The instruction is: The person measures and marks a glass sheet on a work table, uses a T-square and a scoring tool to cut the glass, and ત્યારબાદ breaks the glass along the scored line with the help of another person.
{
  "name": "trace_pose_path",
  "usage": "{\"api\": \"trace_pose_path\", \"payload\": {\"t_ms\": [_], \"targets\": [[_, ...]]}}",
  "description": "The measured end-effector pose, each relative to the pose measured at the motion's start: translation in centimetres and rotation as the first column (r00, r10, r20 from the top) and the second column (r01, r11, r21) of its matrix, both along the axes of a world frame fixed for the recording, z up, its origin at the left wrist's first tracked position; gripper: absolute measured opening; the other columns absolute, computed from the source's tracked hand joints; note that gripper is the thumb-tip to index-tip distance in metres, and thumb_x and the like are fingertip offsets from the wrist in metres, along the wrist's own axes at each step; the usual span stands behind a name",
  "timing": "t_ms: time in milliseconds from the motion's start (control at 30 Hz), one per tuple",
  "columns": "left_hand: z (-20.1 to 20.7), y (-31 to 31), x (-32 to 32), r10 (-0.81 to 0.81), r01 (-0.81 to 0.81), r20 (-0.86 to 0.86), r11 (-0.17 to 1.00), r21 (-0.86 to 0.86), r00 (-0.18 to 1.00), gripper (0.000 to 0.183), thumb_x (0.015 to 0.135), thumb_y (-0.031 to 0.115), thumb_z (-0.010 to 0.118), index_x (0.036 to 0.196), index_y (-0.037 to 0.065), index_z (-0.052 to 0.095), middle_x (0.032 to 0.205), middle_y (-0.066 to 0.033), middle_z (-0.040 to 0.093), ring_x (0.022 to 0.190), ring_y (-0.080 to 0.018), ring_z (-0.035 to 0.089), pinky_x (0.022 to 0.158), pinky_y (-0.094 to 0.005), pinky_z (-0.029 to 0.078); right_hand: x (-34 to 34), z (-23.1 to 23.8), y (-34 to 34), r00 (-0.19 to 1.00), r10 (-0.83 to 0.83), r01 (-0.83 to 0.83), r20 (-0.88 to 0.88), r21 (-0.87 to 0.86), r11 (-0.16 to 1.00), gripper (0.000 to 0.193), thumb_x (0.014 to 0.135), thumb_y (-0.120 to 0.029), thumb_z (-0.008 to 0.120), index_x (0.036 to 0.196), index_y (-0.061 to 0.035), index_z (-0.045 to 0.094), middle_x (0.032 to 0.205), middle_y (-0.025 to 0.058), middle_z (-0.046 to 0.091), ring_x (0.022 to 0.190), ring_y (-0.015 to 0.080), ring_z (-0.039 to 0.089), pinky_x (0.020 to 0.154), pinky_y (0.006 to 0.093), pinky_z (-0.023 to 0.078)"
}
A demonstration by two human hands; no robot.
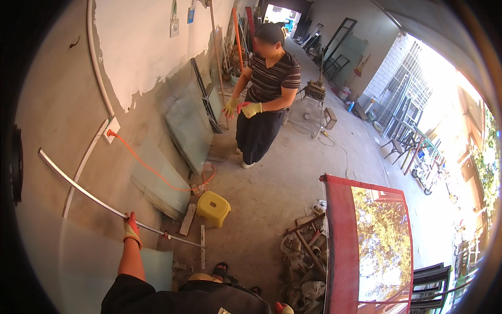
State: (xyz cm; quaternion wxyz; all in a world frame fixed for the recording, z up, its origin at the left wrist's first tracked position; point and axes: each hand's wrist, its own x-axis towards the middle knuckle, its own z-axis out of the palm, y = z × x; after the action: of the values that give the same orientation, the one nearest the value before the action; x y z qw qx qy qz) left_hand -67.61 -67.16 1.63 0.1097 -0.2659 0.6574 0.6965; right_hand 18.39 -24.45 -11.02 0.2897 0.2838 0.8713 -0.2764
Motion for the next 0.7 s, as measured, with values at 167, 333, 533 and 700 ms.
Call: {"api": "trace_pose_path", "payload": {"t_ms": [167, 333, 533, 700], "targets": [[-3.0, -3.2, 0.8, -0.027, -0.004, -0.199, 0.988, -0.156, 0.98, 0.085, 0.1, 0.041, 0.067, 0.165, 0.011, 0.021, 0.16, -0.0194, 0.044, 0.142, -0.0311, 0.048, 0.112, -0.046, 0.041, -4.4, 1.8, -1.9, 0.861, -0.505, 0.508, 0.061, -0.175, 0.844, 0.068, 0.101, -0.058, 0.057, 0.141, -0.0031, 0.06, 0.138, 0.0196, 0.065, 0.129, 0.0309, 0.061, 0.106, 0.0372, 0.048], [-5.9, -6.5, 8.0, 0.172, -0.208, -0.238, 0.969, -0.134, 0.956, 0.074, 0.101, 0.041, 0.065, 0.158, 0.003, 0.036, 0.157, -0.0219, 0.047, 0.141, -0.0336, 0.05, 0.117, -0.045, 0.038, -9.3, 7.4, -7.1, 0.562, -0.823, 0.805, 0.082, -0.283, 0.522, 0.054, 0.103, -0.05, 0.06, 0.127, -0.0029, 0.067, 0.116, 0.0128, 0.072, 0.111, 0.0264, 0.065, 0.099, 0.0358, 0.05], [-11.6, -3.7, 18.1, -0.376, 0.523, 0.558, 0.843, -0.127, 0.74, 0.026, 0.102, 0.026, 0.049, 0.1, 0.008, 0.067, 0.106, -0.0087, 0.072, 0.086, -0.019, 0.065, 0.078, -0.0399, 0.055, -1.6, 4.8, -10.8, 0.541, -0.815, 0.839, 0.207, -0.196, 0.507, 0.067, 0.102, -0.056, 0.058, 0.143, -0.003, 0.057, 0.14, 0.0172, 0.065, 0.134, 0.0273, 0.058, 0.112, 0.0352, 0.043], [-5.5, 4.2, 21.6, -0.945, 0.993, 0.319, -0.103, -0.063, -0.078, 0.03, 0.101, 0.033, 0.062, 0.113, 0.006, 0.063, 0.098, -0.0098, 0.07, 0.088, -0.0264, 0.069, 0.075, -0.0416, 0.058, -2.6, 11.8, -14.5, -0.35, -0.837, 0.66, 0.422, -0.523, -0.539, 0.081, 0.1, -0.064, 0.055, 0.16, -0.0129, 0.034, 0.161, 0.0202, 0.043, 0.146, 0.0433, 0.042, 0.118, 0.0597, 0.034]]}}
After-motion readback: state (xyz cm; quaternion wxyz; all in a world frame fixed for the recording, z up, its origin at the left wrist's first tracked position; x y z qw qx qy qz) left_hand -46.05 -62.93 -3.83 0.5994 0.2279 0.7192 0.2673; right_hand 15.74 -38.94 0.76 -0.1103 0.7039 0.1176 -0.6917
